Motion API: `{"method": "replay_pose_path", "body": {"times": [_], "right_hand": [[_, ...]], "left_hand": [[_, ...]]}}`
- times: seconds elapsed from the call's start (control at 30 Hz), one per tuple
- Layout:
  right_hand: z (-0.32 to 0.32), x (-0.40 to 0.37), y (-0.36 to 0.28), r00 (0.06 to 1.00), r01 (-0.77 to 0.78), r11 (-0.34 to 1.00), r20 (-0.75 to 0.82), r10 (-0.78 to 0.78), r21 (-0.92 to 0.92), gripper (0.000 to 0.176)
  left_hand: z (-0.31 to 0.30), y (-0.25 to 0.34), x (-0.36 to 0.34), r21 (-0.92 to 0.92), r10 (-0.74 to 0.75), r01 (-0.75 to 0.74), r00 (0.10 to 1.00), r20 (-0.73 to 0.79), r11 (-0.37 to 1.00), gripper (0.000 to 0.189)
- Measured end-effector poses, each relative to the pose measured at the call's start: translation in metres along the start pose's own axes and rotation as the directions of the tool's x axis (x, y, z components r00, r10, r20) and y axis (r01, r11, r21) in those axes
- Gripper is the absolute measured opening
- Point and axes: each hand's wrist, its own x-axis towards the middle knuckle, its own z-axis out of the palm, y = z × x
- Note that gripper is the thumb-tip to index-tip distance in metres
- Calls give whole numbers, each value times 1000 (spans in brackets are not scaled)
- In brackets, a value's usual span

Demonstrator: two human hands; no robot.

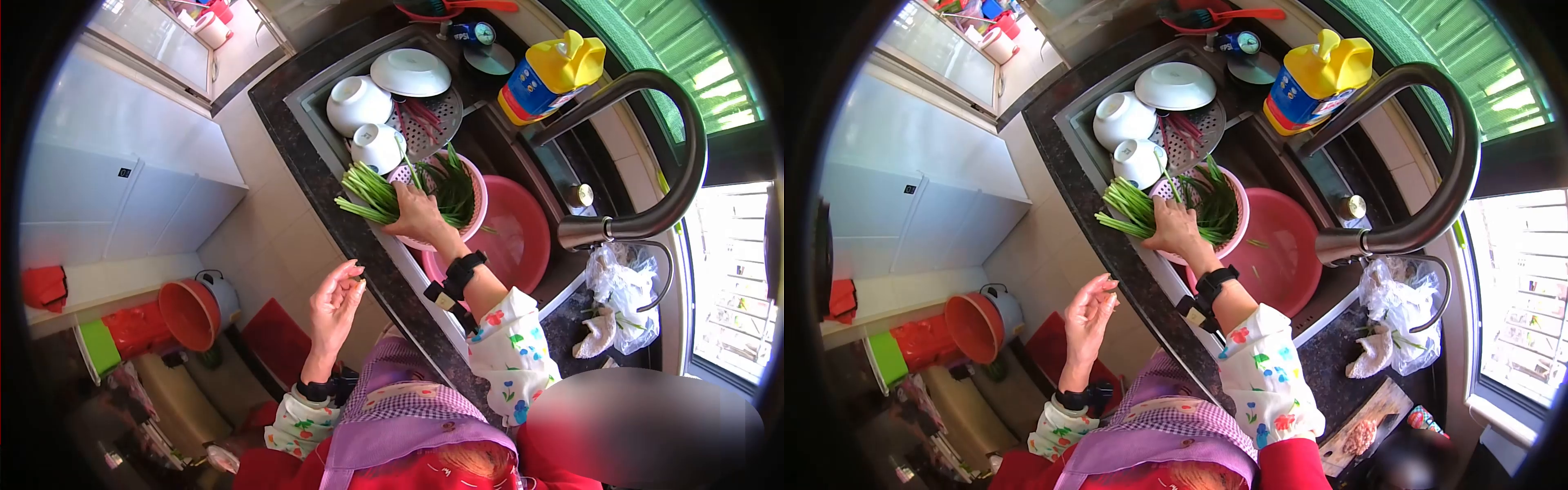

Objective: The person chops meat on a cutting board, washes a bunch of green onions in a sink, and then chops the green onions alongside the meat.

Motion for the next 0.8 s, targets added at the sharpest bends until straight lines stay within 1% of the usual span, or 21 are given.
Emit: {"method": "replay_pose_path", "body": {"times": [0.13,0.2,0.23,0.27,0.33,0.37,0.4,0.47,0.5,0.53,0.6,0.63,0.67,0.73,0.77,0.8], "right_hand": [[1,5,12,998,3,1000,55,-5,31,95],[-1,8,17,988,-36,979,156,4,200,90],[-2,5,18,995,8,972,97,-31,233,75],[-4,4,19,995,9,971,96,-33,237,75],[-8,2,23,988,22,938,134,-73,347,60],[-8,-1,25,991,23,933,117,-69,359,48],[-10,-5,25,991,23,933,116,-69,360,48],[-18,-15,27,990,101,924,57,-130,368,45],[-24,-22,24,991,129,931,-5,-135,341,41],[-30,-30,22,991,128,933,-9,-132,337,41],[-45,-47,17,967,234,876,-195,-165,422,34],[-57,-56,11,962,245,863,-225,-157,442,32],[-67,-64,9,968,219,860,-214,-132,461,29],[-79,-78,3,950,252,793,-297,-94,555,25],[-87,-86,0,945,266,780,-311,-96,567,23],[-96,-95,-5,929,298,790,-354,-110,536,22]], "left_hand": [[4,2,4,-8,-3,3,1000,4,1000,35],[5,2,5,-4,15,-15,1000,6,1000,34],[5,2,5,1,16,-16,1000,5,1000,34],[5,2,6,-2,7,-7,1000,4,1000,34],[5,1,7,-3,-3,3,1000,3,1000,33],[5,0,8,0,-9,9,1000,7,1000,33],[5,-1,9,3,-15,15,1000,12,1000,33],[4,-6,15,8,-23,22,1000,21,1000,33],[5,-8,18,14,-31,31,999,28,999,33],[7,-8,21,11,-29,29,999,32,1000,33],[12,-9,30,-4,-43,43,997,67,999,33],[15,-12,36,-17,-73,75,994,85,997,34],[20,-17,43,-20,-74,76,993,94,997,34],[34,-22,58,-20,-9,13,980,198,1000,36],[44,-22,65,29,11,-18,970,244,999,37],[54,-22,72,24,11,-18,967,255,1000,37]]}}
